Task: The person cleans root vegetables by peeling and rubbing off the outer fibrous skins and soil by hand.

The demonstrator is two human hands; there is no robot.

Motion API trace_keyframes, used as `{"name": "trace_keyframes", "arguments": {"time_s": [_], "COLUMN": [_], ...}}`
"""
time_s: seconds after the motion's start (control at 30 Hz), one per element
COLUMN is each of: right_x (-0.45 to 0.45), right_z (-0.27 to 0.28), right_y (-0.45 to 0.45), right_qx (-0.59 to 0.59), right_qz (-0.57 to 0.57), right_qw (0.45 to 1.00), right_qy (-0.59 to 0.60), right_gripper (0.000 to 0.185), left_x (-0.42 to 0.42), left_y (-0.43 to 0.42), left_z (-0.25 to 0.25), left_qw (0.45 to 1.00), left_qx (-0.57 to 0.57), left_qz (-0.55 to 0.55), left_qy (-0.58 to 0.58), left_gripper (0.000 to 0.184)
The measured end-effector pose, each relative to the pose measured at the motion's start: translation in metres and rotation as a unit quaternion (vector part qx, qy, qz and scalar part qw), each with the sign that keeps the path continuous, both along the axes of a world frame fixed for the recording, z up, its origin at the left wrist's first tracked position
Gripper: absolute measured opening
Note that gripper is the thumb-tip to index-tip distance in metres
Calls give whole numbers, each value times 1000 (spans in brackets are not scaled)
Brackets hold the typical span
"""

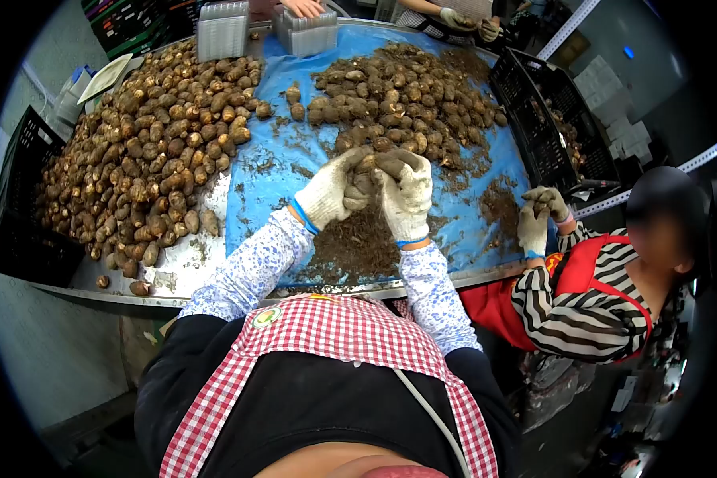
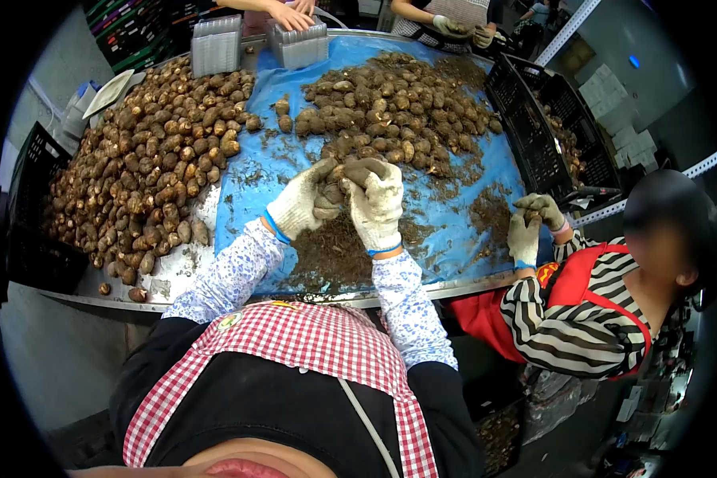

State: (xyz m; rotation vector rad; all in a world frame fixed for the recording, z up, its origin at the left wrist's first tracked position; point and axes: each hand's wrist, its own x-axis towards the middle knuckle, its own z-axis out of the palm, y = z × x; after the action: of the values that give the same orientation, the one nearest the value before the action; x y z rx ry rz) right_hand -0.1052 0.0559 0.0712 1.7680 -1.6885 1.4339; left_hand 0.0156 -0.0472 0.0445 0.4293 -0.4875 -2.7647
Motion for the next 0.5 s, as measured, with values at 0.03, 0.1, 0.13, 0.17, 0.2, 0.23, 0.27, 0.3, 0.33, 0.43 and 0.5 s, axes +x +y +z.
{"name": "trace_keyframes", "arguments": {"time_s": [0.03, 0.1, 0.13, 0.17, 0.2, 0.23, 0.27, 0.3, 0.33, 0.43, 0.5], "right_x": [1, 8, 16, 26, 26, 25, 17, 11, 5, -8, 15], "right_z": [-3, -9, -25, -28, -24, -30, -31, -32, -29, -41, 4], "right_y": [-2, -5, -1, 3, 12, 15, 15, 19, 21, 6, 2], "right_qx": [-15, 18, 55, 92, 54, 142, 184, 223, 256, 240, 297], "right_qz": [-24, -41, -47, -53, 2, -24, 22, 64, 104, 76, 51], "right_qw": [999, 999, 997, 993, 998, 988, 979, 948, 895, 934, 937], "right_qy": [17, 28, -13, -53, 25, 55, -82, -219, -350, -255, -177], "right_gripper": [29, 25, 23, 22, 16, 10, 4, 10, 19, 44, 30], "left_x": [0, 2, 5, 8, 12, 18, 20, 23, 26, 29, 31], "left_y": [2, 4, 10, 15, 1, -9, -12, -12, -10, 2, 14], "left_z": [-1, -6, 24, 44, 21, 16, 12, 7, 12, 24, 33], "left_qw": [1000, 996, 983, 967, 985, 992, 991, 991, 990, 993, 963], "left_qx": [28, 85, 92, 10, 19, 27, 15, 4, -8, -46, -227], "left_qz": [12, 32, 86, 169, 148, 126, 132, 136, 140, 90, 91], "left_qy": [6, 13, -133, -190, -91, 13, 2, -12, -24, -53, -114], "left_gripper": [33, 34, 35, 36, 38, 40, 40, 41, 41, 42, 47]}}
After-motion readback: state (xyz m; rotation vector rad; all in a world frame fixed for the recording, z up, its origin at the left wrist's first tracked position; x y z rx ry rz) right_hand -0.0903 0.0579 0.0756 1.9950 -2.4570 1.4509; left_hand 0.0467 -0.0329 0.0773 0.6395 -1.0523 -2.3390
